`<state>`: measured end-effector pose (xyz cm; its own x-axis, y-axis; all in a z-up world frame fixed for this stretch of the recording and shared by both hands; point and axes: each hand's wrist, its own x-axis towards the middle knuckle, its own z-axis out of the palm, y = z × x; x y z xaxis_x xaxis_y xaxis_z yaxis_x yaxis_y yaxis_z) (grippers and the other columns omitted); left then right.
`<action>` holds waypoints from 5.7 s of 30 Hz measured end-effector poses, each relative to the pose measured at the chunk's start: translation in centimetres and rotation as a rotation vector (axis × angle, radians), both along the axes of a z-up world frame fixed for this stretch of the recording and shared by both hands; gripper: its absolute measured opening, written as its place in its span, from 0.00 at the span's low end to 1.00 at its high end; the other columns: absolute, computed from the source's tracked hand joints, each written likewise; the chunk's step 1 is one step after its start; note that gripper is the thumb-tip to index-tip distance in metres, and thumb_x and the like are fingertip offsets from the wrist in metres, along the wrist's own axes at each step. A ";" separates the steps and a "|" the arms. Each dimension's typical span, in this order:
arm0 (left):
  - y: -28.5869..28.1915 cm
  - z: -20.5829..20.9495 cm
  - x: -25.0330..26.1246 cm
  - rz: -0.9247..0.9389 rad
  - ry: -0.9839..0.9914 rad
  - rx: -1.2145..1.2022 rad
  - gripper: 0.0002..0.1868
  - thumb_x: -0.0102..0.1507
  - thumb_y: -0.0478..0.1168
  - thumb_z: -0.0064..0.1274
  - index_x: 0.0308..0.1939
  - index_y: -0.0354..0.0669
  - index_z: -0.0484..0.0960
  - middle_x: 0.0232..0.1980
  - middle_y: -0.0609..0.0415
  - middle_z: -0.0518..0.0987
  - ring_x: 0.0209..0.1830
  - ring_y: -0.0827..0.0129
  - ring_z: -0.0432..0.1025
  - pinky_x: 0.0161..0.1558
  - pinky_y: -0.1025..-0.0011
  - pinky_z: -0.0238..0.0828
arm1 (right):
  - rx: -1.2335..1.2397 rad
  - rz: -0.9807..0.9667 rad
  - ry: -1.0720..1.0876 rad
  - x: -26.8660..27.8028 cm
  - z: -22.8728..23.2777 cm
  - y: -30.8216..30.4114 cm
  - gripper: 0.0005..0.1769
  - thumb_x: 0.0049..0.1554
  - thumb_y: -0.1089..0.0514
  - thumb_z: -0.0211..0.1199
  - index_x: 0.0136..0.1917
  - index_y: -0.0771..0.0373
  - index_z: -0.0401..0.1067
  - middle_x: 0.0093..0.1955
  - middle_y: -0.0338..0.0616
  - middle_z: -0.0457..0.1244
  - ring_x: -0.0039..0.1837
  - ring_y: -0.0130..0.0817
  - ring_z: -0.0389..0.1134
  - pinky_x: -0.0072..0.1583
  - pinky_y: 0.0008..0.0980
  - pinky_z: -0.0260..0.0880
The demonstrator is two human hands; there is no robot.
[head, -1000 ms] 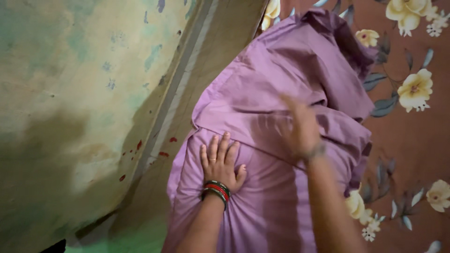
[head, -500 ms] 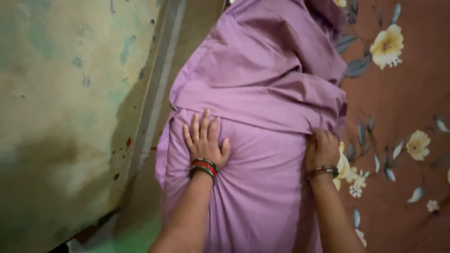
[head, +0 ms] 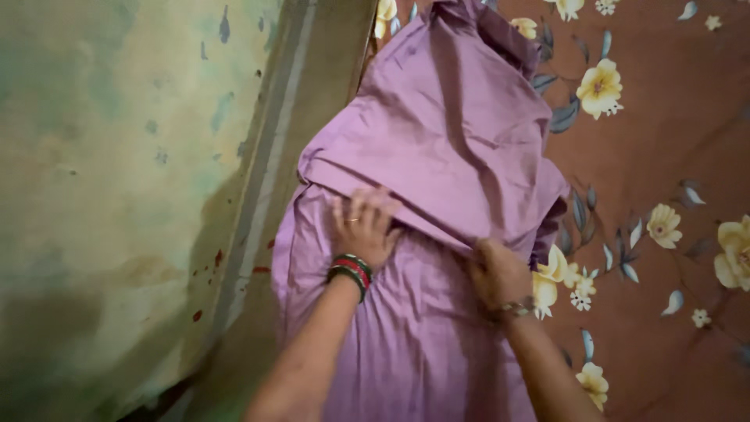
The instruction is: The person puts a purple pillowcase onto a pillow. They insert the pillow, pull and adjust the case to fit, and smooth the surface. The finished pillow is placed on a floral-patterned bedsheet.
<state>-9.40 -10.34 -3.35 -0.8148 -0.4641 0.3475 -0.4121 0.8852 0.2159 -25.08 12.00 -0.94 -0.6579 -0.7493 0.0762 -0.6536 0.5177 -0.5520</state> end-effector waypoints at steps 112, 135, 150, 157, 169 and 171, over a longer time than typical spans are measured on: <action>14.7 18.4 0.8 -0.631 0.656 1.795 0.38 0.69 0.39 0.45 0.82 0.35 0.53 0.79 0.45 0.63 0.75 0.65 0.62 0.74 0.66 0.55 | -0.681 -0.247 -0.517 5.4 21.5 1.7 0.11 0.66 0.60 0.57 0.61 0.66 0.66 0.48 0.45 0.64 0.47 0.28 0.62 0.47 0.29 0.64; -5.2 1.2 -4.3 -0.041 -0.092 0.069 0.22 0.56 0.45 0.63 0.55 0.52 0.81 0.57 0.54 0.79 0.60 0.57 0.70 0.60 0.53 0.64 | 0.140 -0.710 -0.139 -5.3 -0.6 6.4 0.63 0.47 0.48 0.75 0.81 0.56 0.36 0.71 0.71 0.53 0.65 0.69 0.62 0.62 0.55 0.63; -3.8 -2.8 -7.8 -0.162 -0.016 0.244 0.12 0.59 0.50 0.52 0.35 0.47 0.74 0.34 0.49 0.77 0.38 0.50 0.71 0.43 0.50 0.64 | -0.025 -0.452 -0.109 -33.3 2.0 -10.1 0.26 0.70 0.46 0.50 0.75 0.60 0.65 0.71 0.60 0.64 0.72 0.59 0.64 0.72 0.48 0.64; -4.5 -3.0 -7.2 -0.177 0.040 0.258 0.14 0.58 0.50 0.51 0.34 0.45 0.72 0.33 0.47 0.75 0.38 0.48 0.70 0.44 0.50 0.65 | -0.394 0.193 0.181 -21.2 3.5 -11.8 0.41 0.64 0.53 0.62 0.80 0.77 0.51 0.83 0.70 0.50 0.81 0.66 0.54 0.77 0.51 0.56; -4.1 -2.9 -7.6 -0.182 -0.032 0.235 0.18 0.56 0.49 0.63 0.40 0.45 0.74 0.37 0.47 0.78 0.42 0.46 0.72 0.45 0.50 0.64 | 0.021 -0.126 0.279 -1.3 -1.6 -1.1 0.06 0.61 0.53 0.64 0.50 0.55 0.74 0.41 0.47 0.64 0.46 0.48 0.66 0.49 0.47 0.67; -3.9 -2.4 -6.0 -0.215 -0.136 0.216 0.15 0.56 0.45 0.61 0.41 0.46 0.75 0.37 0.47 0.78 0.42 0.47 0.73 0.45 0.50 0.65 | 0.099 -0.099 0.255 -1.5 -2.2 -0.8 0.08 0.58 0.55 0.63 0.51 0.56 0.72 0.41 0.45 0.64 0.45 0.47 0.66 0.46 0.47 0.67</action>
<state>-15.39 -14.20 -5.75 -0.9340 -0.3279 0.1417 -0.2589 0.8948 0.3638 -26.62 11.16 -3.10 -0.6970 -0.6945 0.1784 -0.7085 0.6289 -0.3201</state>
